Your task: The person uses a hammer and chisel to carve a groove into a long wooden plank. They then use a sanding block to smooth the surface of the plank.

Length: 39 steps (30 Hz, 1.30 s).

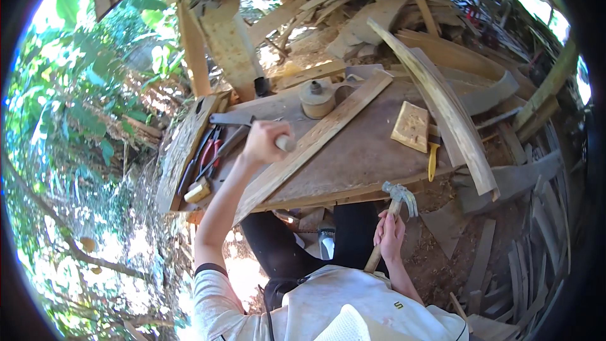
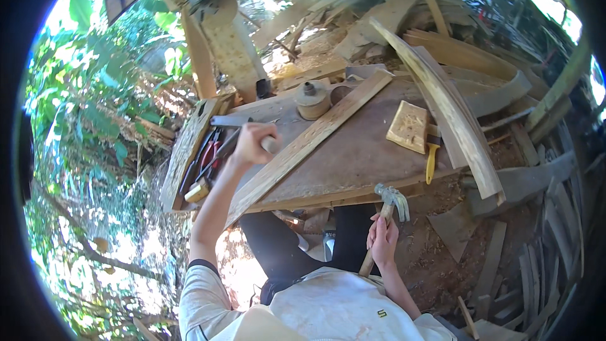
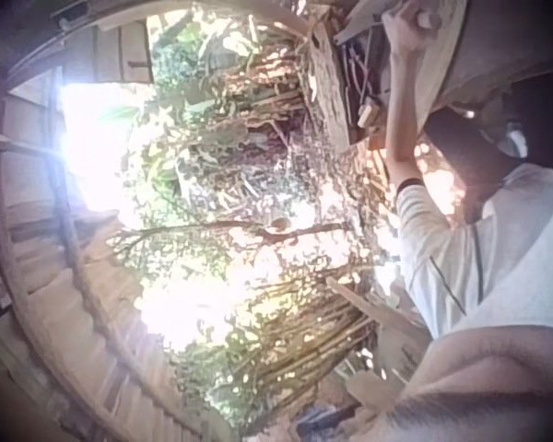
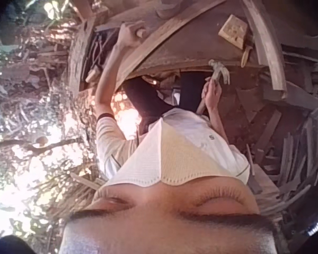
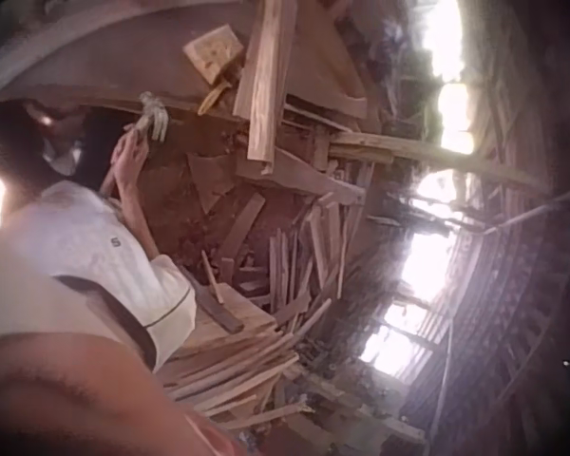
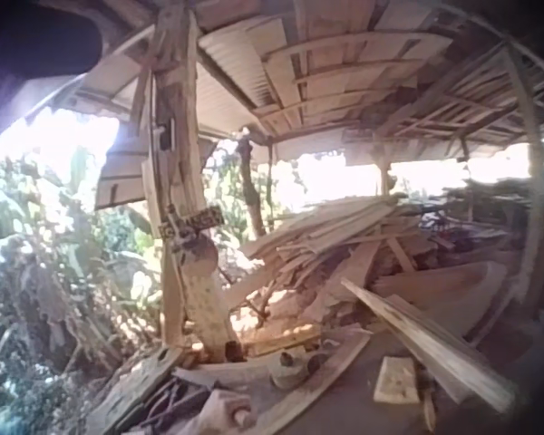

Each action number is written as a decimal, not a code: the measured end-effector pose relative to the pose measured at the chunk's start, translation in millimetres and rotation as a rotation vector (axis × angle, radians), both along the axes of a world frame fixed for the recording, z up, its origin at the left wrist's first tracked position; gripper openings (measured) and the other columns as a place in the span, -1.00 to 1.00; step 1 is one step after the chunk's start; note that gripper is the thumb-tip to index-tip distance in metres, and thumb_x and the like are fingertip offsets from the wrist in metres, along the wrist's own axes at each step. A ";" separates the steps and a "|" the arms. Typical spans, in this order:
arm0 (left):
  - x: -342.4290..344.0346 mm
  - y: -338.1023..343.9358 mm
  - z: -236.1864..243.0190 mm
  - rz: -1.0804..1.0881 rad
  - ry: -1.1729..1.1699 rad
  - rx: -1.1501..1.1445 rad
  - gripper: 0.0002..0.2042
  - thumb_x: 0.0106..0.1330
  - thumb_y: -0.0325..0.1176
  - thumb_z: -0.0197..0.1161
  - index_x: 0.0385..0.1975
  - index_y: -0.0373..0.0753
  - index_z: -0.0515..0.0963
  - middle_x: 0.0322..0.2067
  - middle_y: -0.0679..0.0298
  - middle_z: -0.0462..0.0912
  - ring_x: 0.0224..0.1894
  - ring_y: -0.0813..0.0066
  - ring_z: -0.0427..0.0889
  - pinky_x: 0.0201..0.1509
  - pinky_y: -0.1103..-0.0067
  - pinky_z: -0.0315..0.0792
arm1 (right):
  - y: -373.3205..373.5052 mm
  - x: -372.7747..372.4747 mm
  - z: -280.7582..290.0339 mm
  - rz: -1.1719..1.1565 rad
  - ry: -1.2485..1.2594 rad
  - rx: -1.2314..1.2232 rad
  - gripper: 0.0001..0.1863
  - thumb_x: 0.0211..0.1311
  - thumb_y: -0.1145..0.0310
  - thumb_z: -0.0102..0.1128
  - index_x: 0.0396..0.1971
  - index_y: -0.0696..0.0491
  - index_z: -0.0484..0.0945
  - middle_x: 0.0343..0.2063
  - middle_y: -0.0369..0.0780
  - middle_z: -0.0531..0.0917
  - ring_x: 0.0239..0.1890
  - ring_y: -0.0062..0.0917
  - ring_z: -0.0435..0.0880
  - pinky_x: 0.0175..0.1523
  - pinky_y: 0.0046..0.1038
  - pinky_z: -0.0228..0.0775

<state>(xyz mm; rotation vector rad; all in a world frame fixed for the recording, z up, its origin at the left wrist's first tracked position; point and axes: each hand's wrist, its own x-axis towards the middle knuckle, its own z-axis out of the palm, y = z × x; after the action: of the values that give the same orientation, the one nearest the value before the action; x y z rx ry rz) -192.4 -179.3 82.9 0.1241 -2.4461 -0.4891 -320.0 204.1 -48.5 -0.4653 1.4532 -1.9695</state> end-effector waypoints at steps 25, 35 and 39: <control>68.6 32.6 -32.4 0.483 0.070 0.394 -0.78 0.26 -0.34 0.42 -0.22 -0.34 0.64 -0.26 0.14 0.73 -0.17 0.29 0.73 -0.03 0.45 0.54 | -14.9 -3.6 21.3 0.046 0.170 0.066 -0.68 0.58 0.22 -0.09 0.03 0.17 0.46 -0.59 -0.37 0.39 -0.70 -0.79 0.33 -0.67 -0.68 0.17; 198.3 123.1 -65.0 0.945 0.274 0.448 -0.80 0.30 -0.35 0.37 -0.21 -0.36 0.66 -0.33 0.15 0.73 -0.23 0.36 0.71 -0.07 0.47 0.50 | -118.7 -26.4 80.2 0.148 0.359 0.031 -0.85 0.50 0.35 0.12 -0.14 0.12 0.45 -0.61 -0.40 0.41 -0.72 -0.80 0.36 -0.65 -0.66 0.15; 219.1 148.4 -58.5 0.933 0.240 0.543 -0.79 0.39 -0.34 0.30 -0.13 -0.35 0.67 -0.30 0.18 0.76 -0.21 0.45 0.72 -0.05 0.53 0.53 | -175.2 -4.5 78.0 0.241 0.292 -0.012 -0.85 0.45 0.33 0.16 -0.23 0.06 0.41 -0.62 -0.40 0.43 -0.71 -0.76 0.40 -0.63 -0.62 0.22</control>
<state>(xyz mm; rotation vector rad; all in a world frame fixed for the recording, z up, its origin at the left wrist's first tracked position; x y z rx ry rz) 26.7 -30.9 24.4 1.2692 -1.6987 -0.6511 -324.6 28.9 29.5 -0.9210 1.4801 -1.7719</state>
